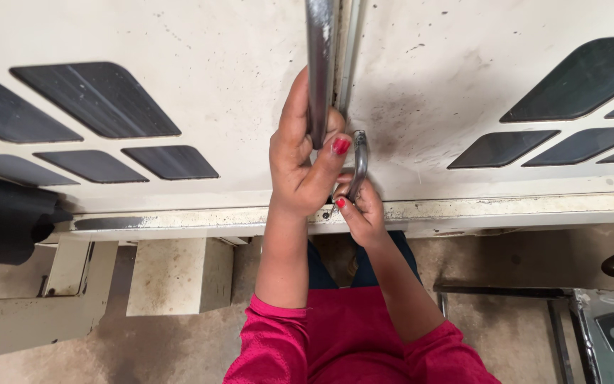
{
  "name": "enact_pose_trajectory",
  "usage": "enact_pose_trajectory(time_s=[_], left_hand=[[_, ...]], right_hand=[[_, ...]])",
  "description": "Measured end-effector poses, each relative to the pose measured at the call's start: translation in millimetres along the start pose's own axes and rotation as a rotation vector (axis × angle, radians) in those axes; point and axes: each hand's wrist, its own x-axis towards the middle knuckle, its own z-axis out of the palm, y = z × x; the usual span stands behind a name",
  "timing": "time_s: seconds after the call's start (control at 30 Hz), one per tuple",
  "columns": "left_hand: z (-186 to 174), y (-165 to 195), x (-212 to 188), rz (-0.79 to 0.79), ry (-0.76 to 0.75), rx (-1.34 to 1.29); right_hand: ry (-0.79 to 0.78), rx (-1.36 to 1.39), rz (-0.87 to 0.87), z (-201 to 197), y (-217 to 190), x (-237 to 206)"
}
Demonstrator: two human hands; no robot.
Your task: The person uses a metal tool to adjust two handles on a white industrial machine. They then open the machine door, place the tool inside, and close the door.
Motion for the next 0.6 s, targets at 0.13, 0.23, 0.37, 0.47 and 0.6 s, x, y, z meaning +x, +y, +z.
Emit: enact_pose_trajectory(time_s=[0.13, 0.23, 0.37, 0.47, 0.6], left_hand=[[1.1, 2.1, 1.1, -0.019, 0.0, -0.018], [1.4, 3.2, 2.4, -0.024, 0.0, -0.002], [1.2, 4.0, 2.1, -0.031, -0.002, 0.005], [0.8, 3.7, 1.7, -0.031, -0.003, -0.003], [0.3, 3.0, 2.3, -0.027, -0.009, 0.012]], right_hand=[[0.002, 0.002, 0.002, -1.1, 0.8, 0.9], [0.0, -0.007, -0.007, -1.7, 1.7, 0.6], [0.001, 0.002, -0.001, -2.6, 2.8, -0.2], [0.002, 0.013, 0.008, -2.7, 2.2, -0.1], [-0.009, 0.002, -0.004, -1.8, -0.2, 1.1]])
